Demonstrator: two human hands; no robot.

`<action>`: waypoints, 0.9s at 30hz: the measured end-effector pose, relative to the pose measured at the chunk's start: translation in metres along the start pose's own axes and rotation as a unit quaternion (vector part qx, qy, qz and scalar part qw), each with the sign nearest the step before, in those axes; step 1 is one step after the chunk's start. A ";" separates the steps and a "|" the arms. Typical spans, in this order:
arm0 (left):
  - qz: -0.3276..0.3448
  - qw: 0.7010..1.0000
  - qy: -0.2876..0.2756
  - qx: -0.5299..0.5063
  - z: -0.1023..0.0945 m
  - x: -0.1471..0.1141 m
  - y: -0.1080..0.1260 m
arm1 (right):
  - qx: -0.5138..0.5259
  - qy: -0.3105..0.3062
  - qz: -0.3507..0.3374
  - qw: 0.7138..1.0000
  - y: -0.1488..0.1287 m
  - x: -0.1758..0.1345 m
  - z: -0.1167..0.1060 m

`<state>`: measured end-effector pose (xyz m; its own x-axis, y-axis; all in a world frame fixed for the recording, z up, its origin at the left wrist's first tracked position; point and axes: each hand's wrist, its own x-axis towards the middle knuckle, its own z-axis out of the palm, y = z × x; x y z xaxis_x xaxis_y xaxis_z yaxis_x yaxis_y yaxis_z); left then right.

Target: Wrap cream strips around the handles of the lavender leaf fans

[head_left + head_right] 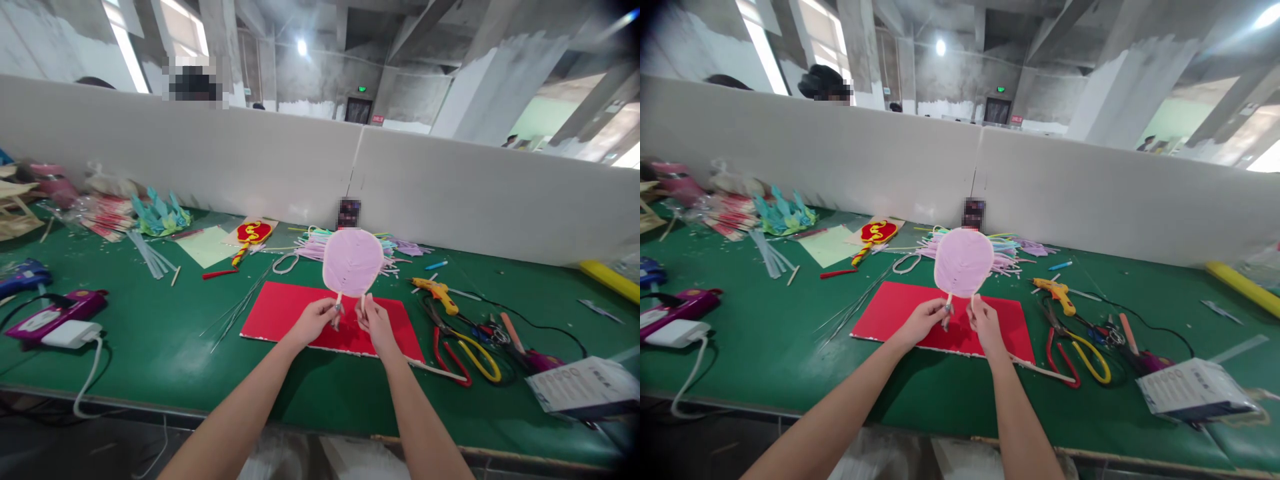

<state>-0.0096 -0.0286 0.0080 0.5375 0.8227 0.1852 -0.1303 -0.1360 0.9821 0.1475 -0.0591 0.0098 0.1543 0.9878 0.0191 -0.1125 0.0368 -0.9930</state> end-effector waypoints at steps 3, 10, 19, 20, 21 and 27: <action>0.007 0.998 0.058 -0.030 -0.003 0.002 0.001 | -0.105 -0.044 -0.063 0.991 -0.001 -0.004 0.006; 0.012 0.998 0.060 -0.010 -0.003 0.002 0.000 | -0.166 -0.007 -0.152 0.974 -0.001 0.000 0.011; 0.023 0.987 -0.059 0.145 0.008 -0.002 0.005 | 0.039 0.029 -0.021 0.999 0.004 0.002 0.005; 0.037 0.985 -0.042 0.162 0.007 -0.002 0.005 | 0.069 0.048 -0.017 0.996 0.002 0.003 0.004; 0.051 0.981 -0.020 0.185 0.006 -0.002 0.004 | 0.099 0.071 -0.018 0.992 0.000 0.005 0.002; 0.103 0.914 0.013 0.393 0.006 -0.001 -0.009 | 0.166 0.141 -0.068 0.974 -0.008 0.010 -0.011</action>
<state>-0.0040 -0.0319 -0.0012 0.5479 0.7461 0.3783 0.4166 -0.6356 0.6500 0.1611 -0.0513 0.0167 0.4482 0.8913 0.0682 -0.3761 0.2573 -0.8901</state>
